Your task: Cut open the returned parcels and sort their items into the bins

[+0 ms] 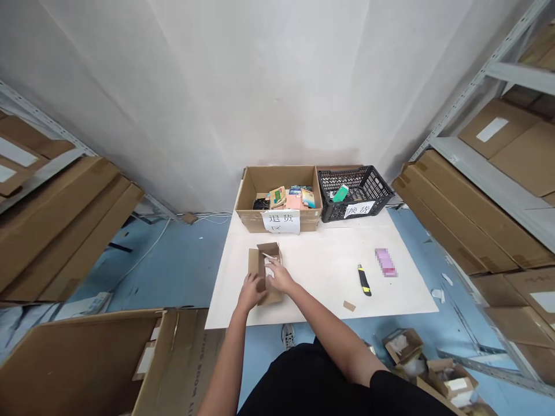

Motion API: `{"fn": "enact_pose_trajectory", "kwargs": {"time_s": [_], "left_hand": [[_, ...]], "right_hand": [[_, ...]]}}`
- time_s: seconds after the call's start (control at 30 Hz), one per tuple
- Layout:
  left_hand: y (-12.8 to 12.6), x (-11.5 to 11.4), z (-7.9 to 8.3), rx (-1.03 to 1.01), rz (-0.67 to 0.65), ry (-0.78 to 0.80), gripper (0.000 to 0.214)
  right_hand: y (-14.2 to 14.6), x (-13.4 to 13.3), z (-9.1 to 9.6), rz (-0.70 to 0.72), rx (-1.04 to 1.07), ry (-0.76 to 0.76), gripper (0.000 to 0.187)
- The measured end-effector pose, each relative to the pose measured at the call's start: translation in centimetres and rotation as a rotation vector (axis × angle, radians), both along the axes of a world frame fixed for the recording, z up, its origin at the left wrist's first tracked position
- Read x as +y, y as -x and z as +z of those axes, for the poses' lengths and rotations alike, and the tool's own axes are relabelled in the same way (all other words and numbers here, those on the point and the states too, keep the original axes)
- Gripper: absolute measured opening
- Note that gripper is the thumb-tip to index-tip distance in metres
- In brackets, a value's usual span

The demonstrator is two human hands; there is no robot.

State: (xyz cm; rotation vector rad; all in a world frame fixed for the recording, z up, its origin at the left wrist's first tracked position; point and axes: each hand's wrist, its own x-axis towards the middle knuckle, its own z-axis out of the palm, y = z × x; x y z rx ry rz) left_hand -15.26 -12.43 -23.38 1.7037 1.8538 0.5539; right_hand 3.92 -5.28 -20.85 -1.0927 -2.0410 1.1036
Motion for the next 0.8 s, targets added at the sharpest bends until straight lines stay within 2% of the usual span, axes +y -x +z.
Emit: {"fn": "enact_pose_trajectory", "kwargs": {"time_s": [0.07, 0.17, 0.27, 0.33, 0.47, 0.6, 0.8], "left_hand": [[0.0, -1.9, -1.2, 0.015, -0.019, 0.057, 0.057], [-0.9, -3.4, -2.1, -0.016, -0.038, 0.027, 0.033], [-2.5, -3.3, -2.1, 0.012, -0.013, -0.042, 0.007], [-4.1, -2.6, -1.5, 0.032, -0.048, -0.082, 0.011], [-8.5, -0.4, 0.8, 0.000, -0.193, -0.220, 0.016], [-14.7, 1.9, 4.1, -0.098, -0.360, -0.387, 0.018], [-26.7, 3.5, 8.4, -0.174, -0.621, -0.468, 0.017]], "right_hand": [[0.1, -1.9, -1.3, 0.030, -0.107, 0.010, 0.053], [-1.2, -4.2, -2.9, -0.021, -0.259, 0.014, 0.054], [-3.3, -5.7, -3.8, -0.078, -0.358, 0.065, 0.058], [-5.0, -6.3, -3.9, -0.157, -0.371, 0.068, 0.054], [-9.3, -7.0, -2.6, -0.414, -0.379, -0.097, 0.031], [-15.2, -8.4, -0.3, -0.614, -0.424, -0.230, 0.013], [-25.7, -12.4, 3.0, -0.916, -0.443, -0.210, 0.016]]}}
